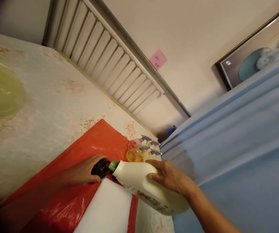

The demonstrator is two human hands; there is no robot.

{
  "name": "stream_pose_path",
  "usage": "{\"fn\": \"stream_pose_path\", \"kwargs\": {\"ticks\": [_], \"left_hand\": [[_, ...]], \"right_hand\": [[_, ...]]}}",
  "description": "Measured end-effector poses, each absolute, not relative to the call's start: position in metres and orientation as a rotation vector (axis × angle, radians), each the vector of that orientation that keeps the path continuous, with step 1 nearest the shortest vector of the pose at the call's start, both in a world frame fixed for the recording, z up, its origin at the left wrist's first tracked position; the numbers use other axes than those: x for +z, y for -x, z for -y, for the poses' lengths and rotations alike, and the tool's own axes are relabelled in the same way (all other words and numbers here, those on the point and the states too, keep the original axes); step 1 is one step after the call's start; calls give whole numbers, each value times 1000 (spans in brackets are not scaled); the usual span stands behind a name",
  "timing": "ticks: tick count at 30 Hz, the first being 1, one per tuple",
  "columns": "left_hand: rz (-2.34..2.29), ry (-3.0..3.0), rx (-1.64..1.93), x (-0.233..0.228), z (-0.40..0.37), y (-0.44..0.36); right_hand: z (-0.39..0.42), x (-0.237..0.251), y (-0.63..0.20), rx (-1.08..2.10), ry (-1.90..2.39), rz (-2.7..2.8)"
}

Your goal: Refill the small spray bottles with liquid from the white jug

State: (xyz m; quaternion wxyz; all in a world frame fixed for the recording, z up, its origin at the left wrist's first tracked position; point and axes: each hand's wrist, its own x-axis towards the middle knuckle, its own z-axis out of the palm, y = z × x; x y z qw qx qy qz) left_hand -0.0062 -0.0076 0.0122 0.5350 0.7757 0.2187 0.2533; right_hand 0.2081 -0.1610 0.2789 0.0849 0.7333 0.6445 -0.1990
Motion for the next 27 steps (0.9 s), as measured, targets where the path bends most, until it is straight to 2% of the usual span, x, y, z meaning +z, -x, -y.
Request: {"fn": "stream_pose_path", "kwargs": {"ticks": [27], "left_hand": [[-486, -1850, 639, 9, 7, 5]], "right_hand": [[160, 279, -206, -583, -2197, -1922]]}}
